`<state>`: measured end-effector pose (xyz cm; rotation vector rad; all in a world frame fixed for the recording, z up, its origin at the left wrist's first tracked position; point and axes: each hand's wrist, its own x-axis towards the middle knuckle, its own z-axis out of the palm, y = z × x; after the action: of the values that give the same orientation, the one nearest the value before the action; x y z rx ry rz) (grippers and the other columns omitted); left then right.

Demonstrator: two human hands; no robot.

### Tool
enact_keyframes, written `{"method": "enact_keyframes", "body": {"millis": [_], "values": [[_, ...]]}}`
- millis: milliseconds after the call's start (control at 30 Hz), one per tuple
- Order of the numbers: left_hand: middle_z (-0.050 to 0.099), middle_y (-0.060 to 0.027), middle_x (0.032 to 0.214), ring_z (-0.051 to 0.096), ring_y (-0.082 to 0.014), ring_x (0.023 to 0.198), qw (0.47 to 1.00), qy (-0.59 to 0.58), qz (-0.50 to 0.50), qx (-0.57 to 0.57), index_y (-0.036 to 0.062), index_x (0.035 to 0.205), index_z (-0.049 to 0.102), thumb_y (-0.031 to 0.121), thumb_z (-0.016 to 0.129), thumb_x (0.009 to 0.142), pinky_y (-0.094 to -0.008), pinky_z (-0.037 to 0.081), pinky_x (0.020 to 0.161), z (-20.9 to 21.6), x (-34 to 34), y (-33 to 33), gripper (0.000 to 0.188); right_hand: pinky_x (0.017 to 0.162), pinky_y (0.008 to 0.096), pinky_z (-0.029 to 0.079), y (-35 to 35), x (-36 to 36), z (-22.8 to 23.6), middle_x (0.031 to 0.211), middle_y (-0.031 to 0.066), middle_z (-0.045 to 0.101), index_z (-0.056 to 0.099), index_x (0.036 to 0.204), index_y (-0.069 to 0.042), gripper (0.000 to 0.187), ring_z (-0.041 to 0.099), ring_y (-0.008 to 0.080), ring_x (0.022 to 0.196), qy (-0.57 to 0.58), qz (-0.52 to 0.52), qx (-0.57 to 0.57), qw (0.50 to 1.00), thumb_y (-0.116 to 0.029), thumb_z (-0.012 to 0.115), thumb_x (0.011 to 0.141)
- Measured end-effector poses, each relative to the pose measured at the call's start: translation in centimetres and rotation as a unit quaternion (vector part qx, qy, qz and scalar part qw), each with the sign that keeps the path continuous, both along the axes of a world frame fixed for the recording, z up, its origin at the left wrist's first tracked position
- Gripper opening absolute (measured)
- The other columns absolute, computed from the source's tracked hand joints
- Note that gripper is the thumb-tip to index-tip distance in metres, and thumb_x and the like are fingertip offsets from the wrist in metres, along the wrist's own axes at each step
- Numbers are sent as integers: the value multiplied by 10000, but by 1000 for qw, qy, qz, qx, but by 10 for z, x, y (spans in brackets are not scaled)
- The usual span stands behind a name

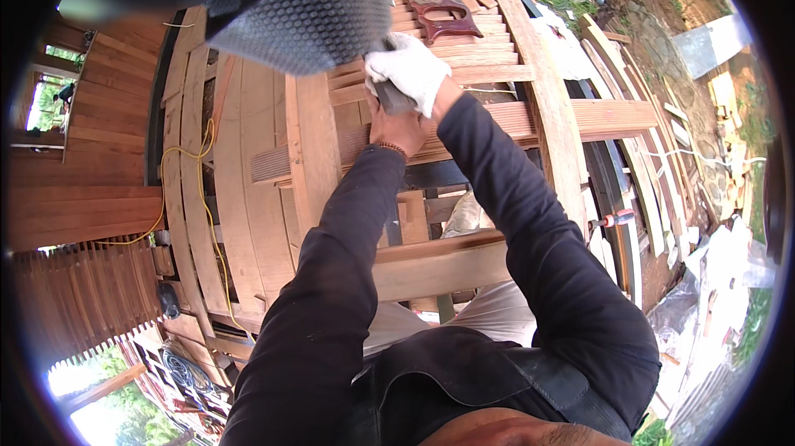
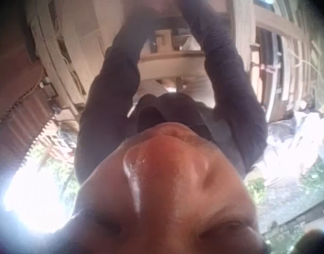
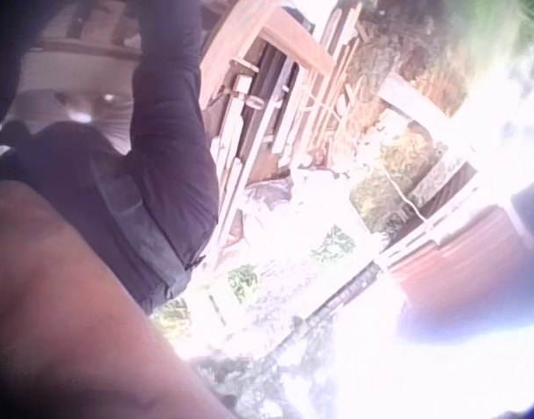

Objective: The person assembles a wooden frame by repeatedly positioning planks, sawing them to length with a hand saw, and tapping them into place with a hammer. The person also uses a hand plane to smooth plank edges and adjusts the frame alignment during assembly.

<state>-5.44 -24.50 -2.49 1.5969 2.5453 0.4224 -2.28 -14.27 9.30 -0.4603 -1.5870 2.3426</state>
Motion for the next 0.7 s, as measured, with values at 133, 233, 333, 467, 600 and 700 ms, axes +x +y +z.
{"method": "enact_keyframes", "body": {"millis": [133,233,333,467,600,700], "values": [[288,-146,1697,187,-345,1604,993,105,-19,48,214,1545,487,442,562,1016,-730,37,1250,11,13,3,580,607,327,547,-8,132,28,949,123,620,412,1393,38,652,657,196,678,40,-32,-75,996,52,677,798],[339,-137,1660,224,-347,1584,991,66,1,116,248,1526,504,377,672,974,-728,89,1247,18,21,6,591,611,369,584,2,210,30,965,173,606,304,1534,5,793,662,231,662,-55,-109,-35,992,81,624,813],[346,-138,1653,255,-359,1570,992,69,2,108,256,1529,501,378,668,975,-731,114,1242,19,21,5,592,569,354,566,14,265,12,914,159,596,286,1572,-38,821,620,219,615,-81,-213,-71,971,128,545,811],[348,-140,1650,249,-353,1572,992,72,4,105,262,1527,498,377,657,976,-732,109,1243,20,20,4,585,539,370,548,40,301,2,867,145,616,311,1567,-16,779,596,214,594,-113,-258,-97,955,132,542,838],[352,-144,1645,255,-353,1568,991,70,3,112,261,1521,499,366,658,973,-733,112,1241,19,20,4,580,540,368,550,44,321,5,904,153,638,385,1526,3,710,595,208,599,-125,-230,-108,959,108,573,849],[356,-144,1642,251,-349,1570,992,69,4,108,261,1512,506,375,649,973,-732,102,1244,19,21,6,570,541,369,551,56,321,-5,908,160,634,363,1558,-18,750,603,208,602,-129,-221,-76,964,101,568,846]]}}
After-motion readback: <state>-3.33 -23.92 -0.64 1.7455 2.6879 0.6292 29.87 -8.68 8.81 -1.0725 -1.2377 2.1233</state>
